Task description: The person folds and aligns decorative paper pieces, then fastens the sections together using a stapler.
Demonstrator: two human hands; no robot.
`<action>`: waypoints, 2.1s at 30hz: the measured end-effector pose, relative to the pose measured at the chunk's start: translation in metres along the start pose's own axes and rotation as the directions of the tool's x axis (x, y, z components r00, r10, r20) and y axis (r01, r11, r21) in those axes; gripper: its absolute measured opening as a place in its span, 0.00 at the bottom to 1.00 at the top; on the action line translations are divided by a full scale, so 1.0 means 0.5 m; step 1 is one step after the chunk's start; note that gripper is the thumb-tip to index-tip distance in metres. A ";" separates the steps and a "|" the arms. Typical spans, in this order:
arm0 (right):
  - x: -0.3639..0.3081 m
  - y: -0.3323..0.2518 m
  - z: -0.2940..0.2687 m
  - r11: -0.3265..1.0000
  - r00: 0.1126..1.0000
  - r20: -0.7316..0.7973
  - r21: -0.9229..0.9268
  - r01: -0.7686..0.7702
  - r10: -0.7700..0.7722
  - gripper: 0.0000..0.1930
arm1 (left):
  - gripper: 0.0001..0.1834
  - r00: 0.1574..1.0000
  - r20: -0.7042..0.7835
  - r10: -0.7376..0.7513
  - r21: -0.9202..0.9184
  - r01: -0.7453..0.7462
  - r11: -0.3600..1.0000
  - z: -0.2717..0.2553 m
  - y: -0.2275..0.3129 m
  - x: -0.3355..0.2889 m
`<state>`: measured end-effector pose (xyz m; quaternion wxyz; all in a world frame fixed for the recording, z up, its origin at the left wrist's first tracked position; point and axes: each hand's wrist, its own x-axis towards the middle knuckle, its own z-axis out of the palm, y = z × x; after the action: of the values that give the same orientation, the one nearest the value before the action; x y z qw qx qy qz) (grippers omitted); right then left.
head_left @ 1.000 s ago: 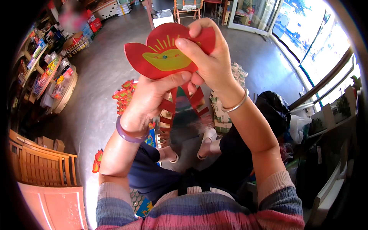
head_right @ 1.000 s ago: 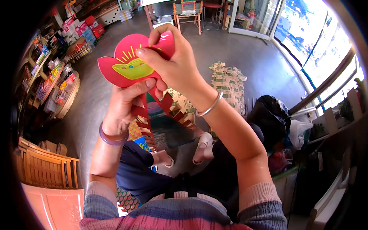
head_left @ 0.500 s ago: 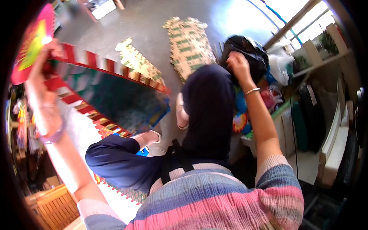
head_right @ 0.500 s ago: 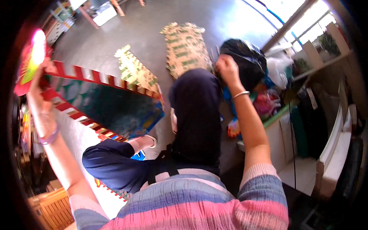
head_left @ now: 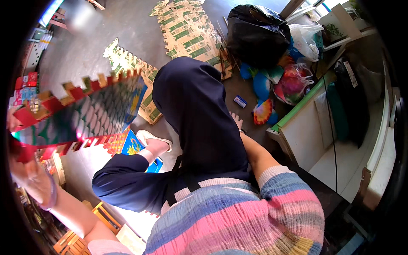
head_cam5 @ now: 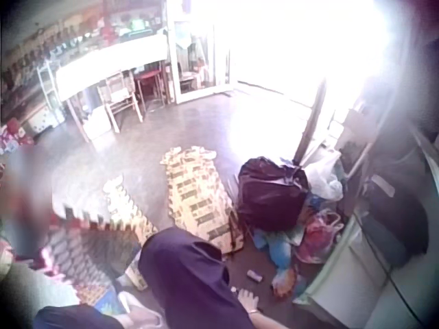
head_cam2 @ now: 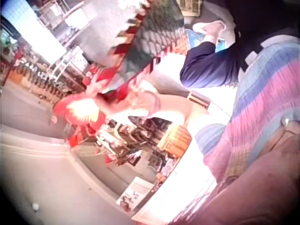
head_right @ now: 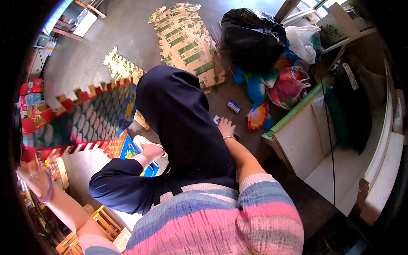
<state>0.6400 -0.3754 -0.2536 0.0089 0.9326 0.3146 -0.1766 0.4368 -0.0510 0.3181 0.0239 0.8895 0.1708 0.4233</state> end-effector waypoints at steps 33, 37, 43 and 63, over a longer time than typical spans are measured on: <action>-0.141 -0.288 -0.981 0.034 0.656 -0.161 0.961 0.274 -0.738 0.21 | 0.10 0.653 0.560 -0.510 -0.778 0.625 -0.054 0.030 0.070 -0.163; -0.132 -0.305 -0.978 0.291 0.532 -0.174 0.678 0.675 -0.829 0.24 | 0.11 0.681 0.552 -0.480 -0.792 0.609 -0.045 0.023 0.064 -0.164; -0.172 -0.353 -0.993 0.239 0.392 -0.275 0.457 0.857 -0.878 0.19 | 0.13 0.688 0.558 -0.465 -0.796 0.601 -0.066 0.030 0.060 -0.167; -0.187 -0.406 -1.003 0.400 0.450 -0.245 0.228 0.888 -0.859 0.18 | 0.09 0.697 0.582 -0.419 -0.778 0.627 -0.037 0.030 0.064 -0.161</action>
<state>0.6137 -0.2033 0.2672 -0.2518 0.6241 0.7216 -0.1628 0.4101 -0.1056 0.2546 0.7360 0.5689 0.1946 0.3112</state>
